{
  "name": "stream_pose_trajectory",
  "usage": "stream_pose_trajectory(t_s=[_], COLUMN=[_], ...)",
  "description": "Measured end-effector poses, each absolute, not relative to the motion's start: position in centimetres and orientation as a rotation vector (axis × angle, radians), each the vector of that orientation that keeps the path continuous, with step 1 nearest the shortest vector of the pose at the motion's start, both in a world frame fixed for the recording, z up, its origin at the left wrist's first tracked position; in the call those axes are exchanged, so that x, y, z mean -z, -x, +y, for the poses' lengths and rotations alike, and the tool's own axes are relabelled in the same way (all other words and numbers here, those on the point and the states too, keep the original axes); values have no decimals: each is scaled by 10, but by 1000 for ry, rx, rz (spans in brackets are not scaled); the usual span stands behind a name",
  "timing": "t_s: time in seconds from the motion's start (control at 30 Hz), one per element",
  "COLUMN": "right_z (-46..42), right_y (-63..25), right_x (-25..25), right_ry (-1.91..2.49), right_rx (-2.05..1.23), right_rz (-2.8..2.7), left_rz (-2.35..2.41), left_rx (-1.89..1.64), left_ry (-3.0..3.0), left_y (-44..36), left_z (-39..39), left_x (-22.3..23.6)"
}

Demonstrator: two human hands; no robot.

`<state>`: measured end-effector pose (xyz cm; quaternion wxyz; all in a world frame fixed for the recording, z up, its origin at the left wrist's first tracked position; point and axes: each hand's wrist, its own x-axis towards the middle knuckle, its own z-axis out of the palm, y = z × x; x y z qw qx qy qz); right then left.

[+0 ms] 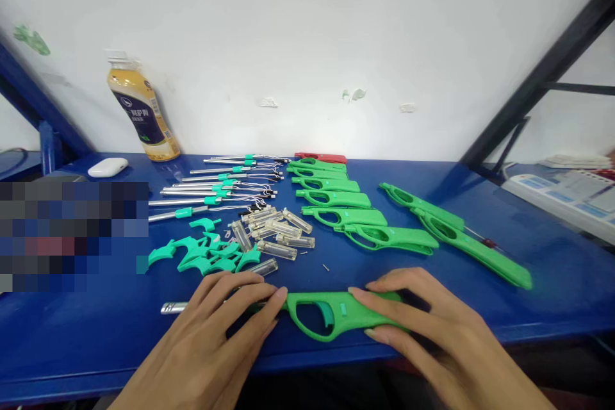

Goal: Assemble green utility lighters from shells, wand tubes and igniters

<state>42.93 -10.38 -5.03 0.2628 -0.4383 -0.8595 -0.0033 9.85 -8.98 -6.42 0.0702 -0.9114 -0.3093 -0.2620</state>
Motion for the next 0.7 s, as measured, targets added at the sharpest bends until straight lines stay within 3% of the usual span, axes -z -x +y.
stream_pose_trajectory(t_s=[0.5, 0.7], right_z=[-113, -119], right_y=[-428, -424], right_x=[65, 60], right_ry=[1190, 1194], right_rx=[176, 167], right_rz=[-2331, -2296], left_rz=[-968, -920], left_rx=[727, 876], left_ry=[2754, 2707], left_y=[-99, -108], left_z=[-88, -88], left_x=[69, 60])
